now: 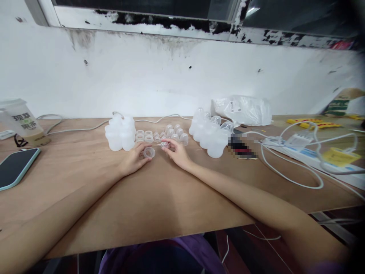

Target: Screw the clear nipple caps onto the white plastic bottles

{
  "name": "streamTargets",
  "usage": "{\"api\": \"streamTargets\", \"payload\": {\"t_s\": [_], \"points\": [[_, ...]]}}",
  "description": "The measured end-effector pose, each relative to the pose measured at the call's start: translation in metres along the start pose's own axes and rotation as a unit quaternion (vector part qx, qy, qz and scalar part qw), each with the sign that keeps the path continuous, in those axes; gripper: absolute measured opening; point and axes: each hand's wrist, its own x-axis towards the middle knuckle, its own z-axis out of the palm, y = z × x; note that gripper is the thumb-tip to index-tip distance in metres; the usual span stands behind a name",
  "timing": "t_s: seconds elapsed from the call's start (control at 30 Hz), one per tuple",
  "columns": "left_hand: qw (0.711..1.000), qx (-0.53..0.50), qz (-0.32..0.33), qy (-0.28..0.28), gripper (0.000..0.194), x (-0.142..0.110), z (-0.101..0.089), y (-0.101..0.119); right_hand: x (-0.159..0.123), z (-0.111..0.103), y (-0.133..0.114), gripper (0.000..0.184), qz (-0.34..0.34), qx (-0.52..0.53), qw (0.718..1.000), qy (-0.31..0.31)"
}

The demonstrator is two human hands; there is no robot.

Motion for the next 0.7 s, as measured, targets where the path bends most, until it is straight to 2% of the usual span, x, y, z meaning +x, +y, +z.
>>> {"api": "streamTargets", "payload": {"t_s": [0.13, 0.3, 0.5, 0.7], "points": [[0.999, 0.044, 0.021, 0.005, 0.037, 0.001, -0.003, 0.005, -0.004, 0.001, -0.008, 0.030, -0.081, -0.061, 0.995, -0.006], [0.997, 0.055, 0.040, 0.025, 0.039, 0.003, -0.004, 0.004, -0.009, 0.003, -0.012, 0.034, -0.180, -0.153, 0.971, -0.017], [0.999, 0.015, 0.029, 0.009, 0.045, 0.002, 0.003, 0.000, -0.010, 0.007, -0.009, 0.037, -0.215, -0.210, 0.953, -0.032], [0.999, 0.030, 0.028, 0.006, 0.048, 0.001, 0.005, 0.000, -0.010, 0.009, -0.011, 0.024, -0.283, -0.233, 0.929, -0.046]]}}
